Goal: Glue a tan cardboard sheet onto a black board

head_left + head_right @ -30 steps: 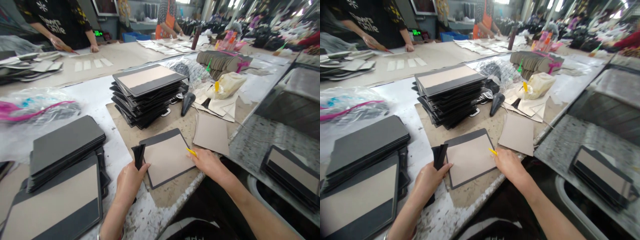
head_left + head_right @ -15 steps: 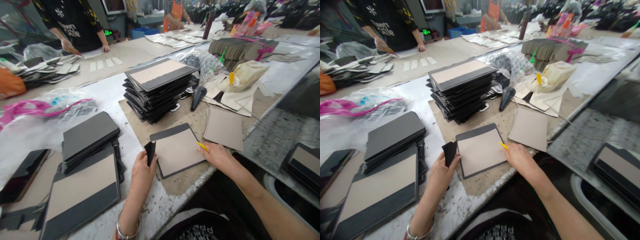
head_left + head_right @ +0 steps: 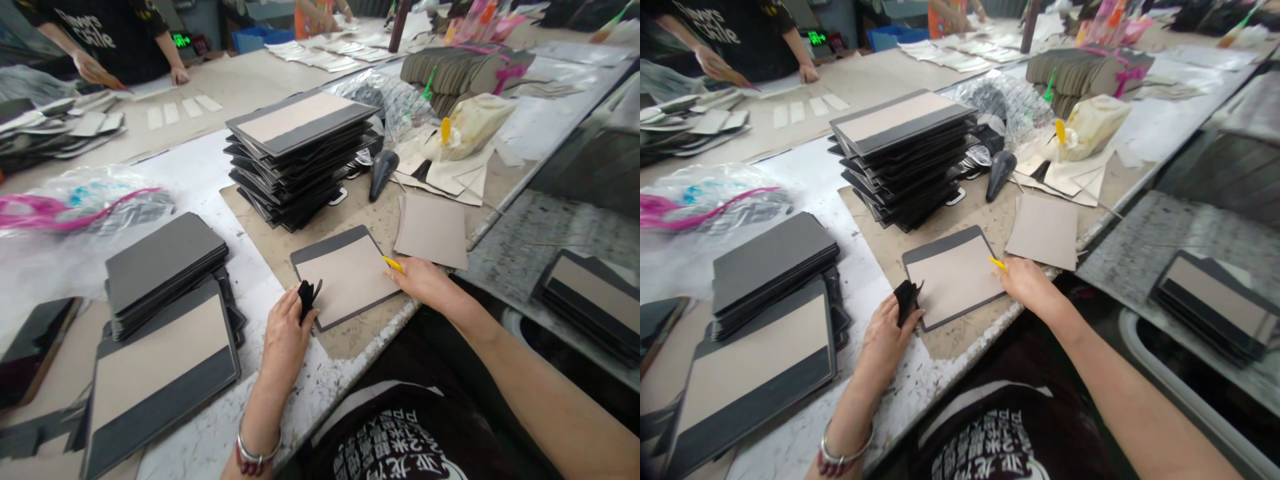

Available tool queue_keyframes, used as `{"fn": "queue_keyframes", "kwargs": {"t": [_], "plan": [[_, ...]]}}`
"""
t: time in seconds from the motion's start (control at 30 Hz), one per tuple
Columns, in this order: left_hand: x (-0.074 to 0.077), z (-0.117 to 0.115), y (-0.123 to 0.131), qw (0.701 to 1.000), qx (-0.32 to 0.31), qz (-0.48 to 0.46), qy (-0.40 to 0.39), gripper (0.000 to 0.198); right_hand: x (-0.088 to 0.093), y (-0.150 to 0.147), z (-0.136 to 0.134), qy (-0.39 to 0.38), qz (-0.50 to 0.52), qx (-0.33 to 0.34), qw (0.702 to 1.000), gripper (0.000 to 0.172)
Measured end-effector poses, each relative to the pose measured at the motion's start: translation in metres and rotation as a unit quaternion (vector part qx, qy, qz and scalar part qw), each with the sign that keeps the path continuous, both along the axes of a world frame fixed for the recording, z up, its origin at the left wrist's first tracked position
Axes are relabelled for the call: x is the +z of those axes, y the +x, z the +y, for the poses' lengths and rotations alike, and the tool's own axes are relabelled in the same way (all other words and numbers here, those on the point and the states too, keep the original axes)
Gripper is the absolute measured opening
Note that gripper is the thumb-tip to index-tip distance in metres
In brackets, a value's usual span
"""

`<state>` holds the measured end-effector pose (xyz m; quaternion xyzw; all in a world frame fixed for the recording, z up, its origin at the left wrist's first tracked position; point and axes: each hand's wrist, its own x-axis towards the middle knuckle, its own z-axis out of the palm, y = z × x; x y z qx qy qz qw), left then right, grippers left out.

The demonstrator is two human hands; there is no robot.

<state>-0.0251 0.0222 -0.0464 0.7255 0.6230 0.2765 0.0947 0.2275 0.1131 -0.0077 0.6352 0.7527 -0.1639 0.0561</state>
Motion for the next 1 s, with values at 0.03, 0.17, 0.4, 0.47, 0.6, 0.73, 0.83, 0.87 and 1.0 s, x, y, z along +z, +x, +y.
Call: {"fn": "queue_keyframes", "kwargs": {"t": [0.03,0.17,0.4,0.47,0.6,0.73,0.83,0.87,1.0], "plan": [[0.0,0.0,0.0,1.0,-0.004,0.002,0.005,0.035,0.001,0.0,0.0,-0.001,-0.001,-0.002,1.0,0.023],[0.0,-0.001,0.0,1.0,-0.006,0.01,0.012,0.038,0.004,-0.002,0.0,-0.007,-0.003,-0.009,1.0,0.022],[-0.001,0.0,-0.001,1.0,0.001,0.014,0.009,0.038,0.007,-0.002,0.001,-0.018,0.001,-0.016,1.0,0.021],[-0.002,0.001,-0.001,1.0,-0.002,0.016,0.009,0.039,0.006,-0.002,0.001,-0.017,0.002,-0.02,1.0,0.021],[-0.003,0.002,-0.002,1.0,-0.009,0.024,0.013,0.042,0.006,-0.002,0.0,-0.019,0.004,-0.028,0.999,0.021],[-0.006,0.001,-0.002,0.999,-0.006,0.032,0.039,0.046,0.007,-0.003,0.001,-0.026,0.003,-0.04,0.999,0.021],[-0.008,0.0,-0.001,0.998,0.0,0.026,0.052,0.047,0.005,-0.003,0.002,-0.031,0.005,-0.046,0.998,0.02],[-0.009,0.0,-0.002,0.998,0.003,0.024,0.05,0.047,0.004,-0.003,0.002,-0.032,0.005,-0.047,0.998,0.021],[-0.011,-0.001,-0.004,0.999,0.03,0.009,0.016,0.042,0.002,-0.002,0.004,-0.037,0.009,-0.052,0.998,0.022]]}}
